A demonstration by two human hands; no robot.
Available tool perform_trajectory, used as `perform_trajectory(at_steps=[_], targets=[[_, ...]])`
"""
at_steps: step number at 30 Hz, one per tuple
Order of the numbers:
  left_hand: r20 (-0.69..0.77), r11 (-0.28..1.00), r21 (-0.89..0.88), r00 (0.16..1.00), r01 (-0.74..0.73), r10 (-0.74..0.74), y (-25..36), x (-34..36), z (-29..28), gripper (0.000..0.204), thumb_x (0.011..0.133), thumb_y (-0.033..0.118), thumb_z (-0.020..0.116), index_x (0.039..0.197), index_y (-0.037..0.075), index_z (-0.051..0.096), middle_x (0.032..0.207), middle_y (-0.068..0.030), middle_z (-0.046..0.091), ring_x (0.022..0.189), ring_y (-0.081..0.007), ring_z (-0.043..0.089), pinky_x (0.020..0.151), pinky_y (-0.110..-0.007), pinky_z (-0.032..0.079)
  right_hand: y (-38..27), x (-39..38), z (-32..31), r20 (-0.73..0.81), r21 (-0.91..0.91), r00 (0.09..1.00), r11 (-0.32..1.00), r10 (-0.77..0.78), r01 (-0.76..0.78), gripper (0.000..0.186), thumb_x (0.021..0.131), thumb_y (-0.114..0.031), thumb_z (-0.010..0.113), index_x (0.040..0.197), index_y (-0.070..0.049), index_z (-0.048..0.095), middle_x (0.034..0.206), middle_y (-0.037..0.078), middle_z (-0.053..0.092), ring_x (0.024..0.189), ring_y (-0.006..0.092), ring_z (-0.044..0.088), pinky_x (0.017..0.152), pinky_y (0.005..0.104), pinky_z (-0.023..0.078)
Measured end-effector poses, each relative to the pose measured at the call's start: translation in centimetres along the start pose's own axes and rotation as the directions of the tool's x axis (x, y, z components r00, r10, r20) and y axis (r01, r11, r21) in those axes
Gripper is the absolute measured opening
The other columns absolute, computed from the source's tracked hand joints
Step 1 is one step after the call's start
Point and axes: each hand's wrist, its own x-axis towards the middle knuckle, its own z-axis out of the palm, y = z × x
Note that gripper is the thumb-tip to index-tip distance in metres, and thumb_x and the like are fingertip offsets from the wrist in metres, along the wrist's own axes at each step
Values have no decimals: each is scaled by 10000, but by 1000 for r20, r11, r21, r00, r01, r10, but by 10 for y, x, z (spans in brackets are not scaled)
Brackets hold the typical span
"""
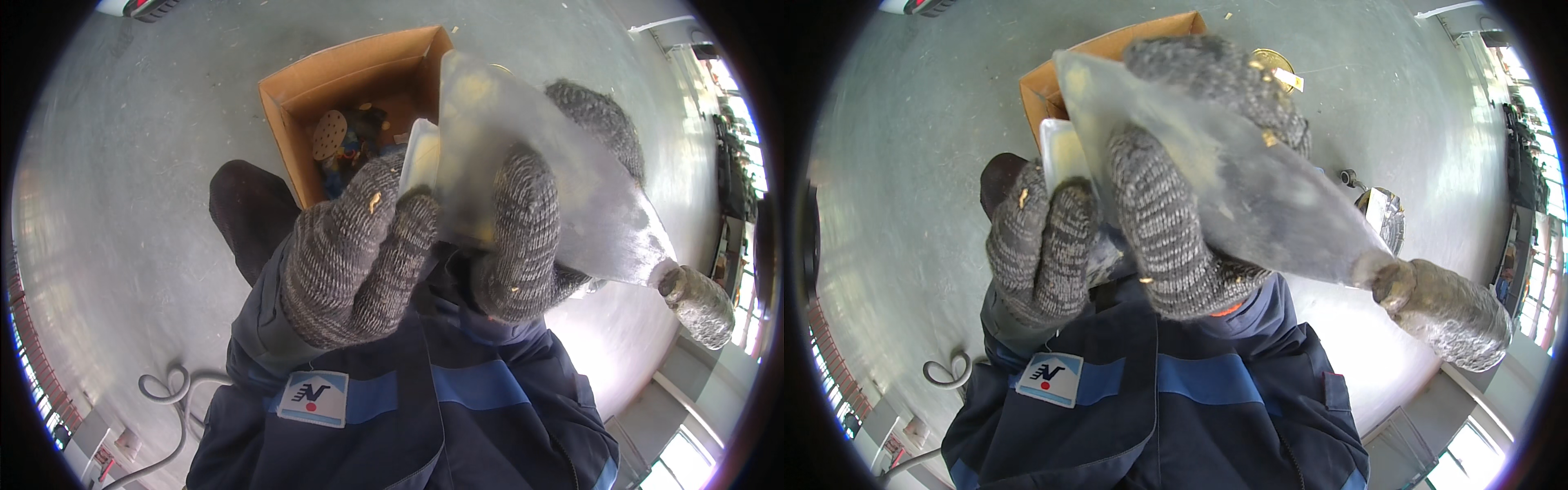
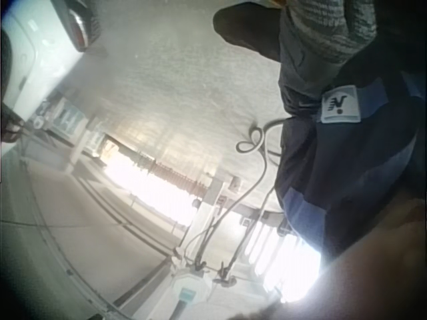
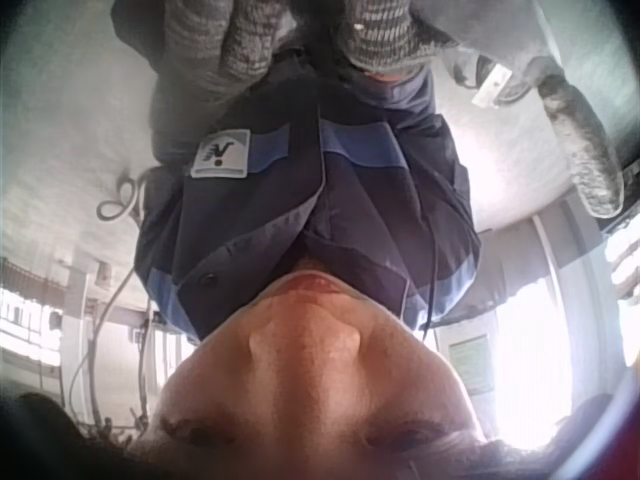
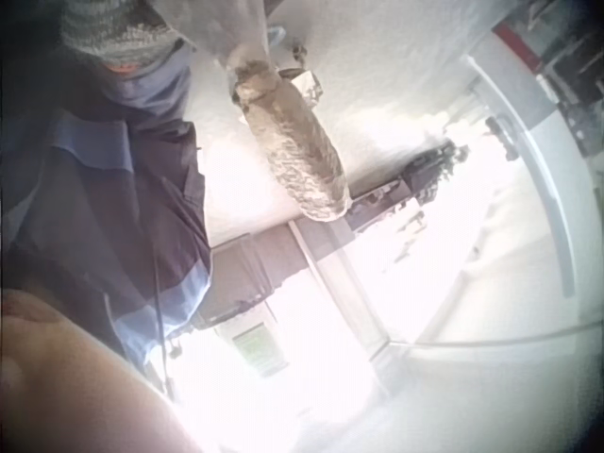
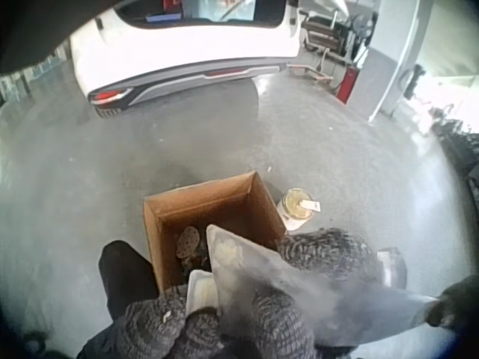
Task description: The person applies yellow body filler to a white car bumper using a metal spreader, smoothing it across the surface. They repeatedly load filler from a container and spread it evenly, then place the spreader into a cardboard box.
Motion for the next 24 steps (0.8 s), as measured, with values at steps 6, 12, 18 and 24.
perform_trajectory(at_steps=[6,12,18,24], targets=[[-15,1000,-7,1000,-20,20,3,2,3,463,928,231,760,1251,-85,658,1381,-319,550,1238,-451,616,1021,-583,532,-3,3,-7,-21,-29,999,999,-43,42,444,1075,-113,525,1501,-12,447,1475,193,547,1310,282,595,1100,401,521],[-1,999,-15,999,-44,44,4,6,3,445,927,225,759,1234,-83,666,1375,-315,557,1231,-448,622,1008,-564,546,-6,7,-11,-28,-69,997,995,-78,76,444,1074,-118,525,1501,-17,454,1477,192,544,1308,285,593,1092,401,525],[43,998,-26,997,-56,57,-1,6,-5,426,926,218,757,1218,-81,673,1368,-312,563,1224,-444,628,994,-546,560,-10,3,-12,56,-138,996,988,-65,73,444,1074,-122,525,1502,-22,462,1478,190,540,1305,289,591,1083,400,529],[49,997,-47,997,-54,56,-5,3,-7,408,925,211,756,1201,-79,681,1362,-309,570,1217,-441,633,981,-528,574,-7,1,-14,155,-227,987,970,-52,87,444,1073,-127,525,1502,-27,469,1480,189,536,1303,293,588,1075,400,533]])
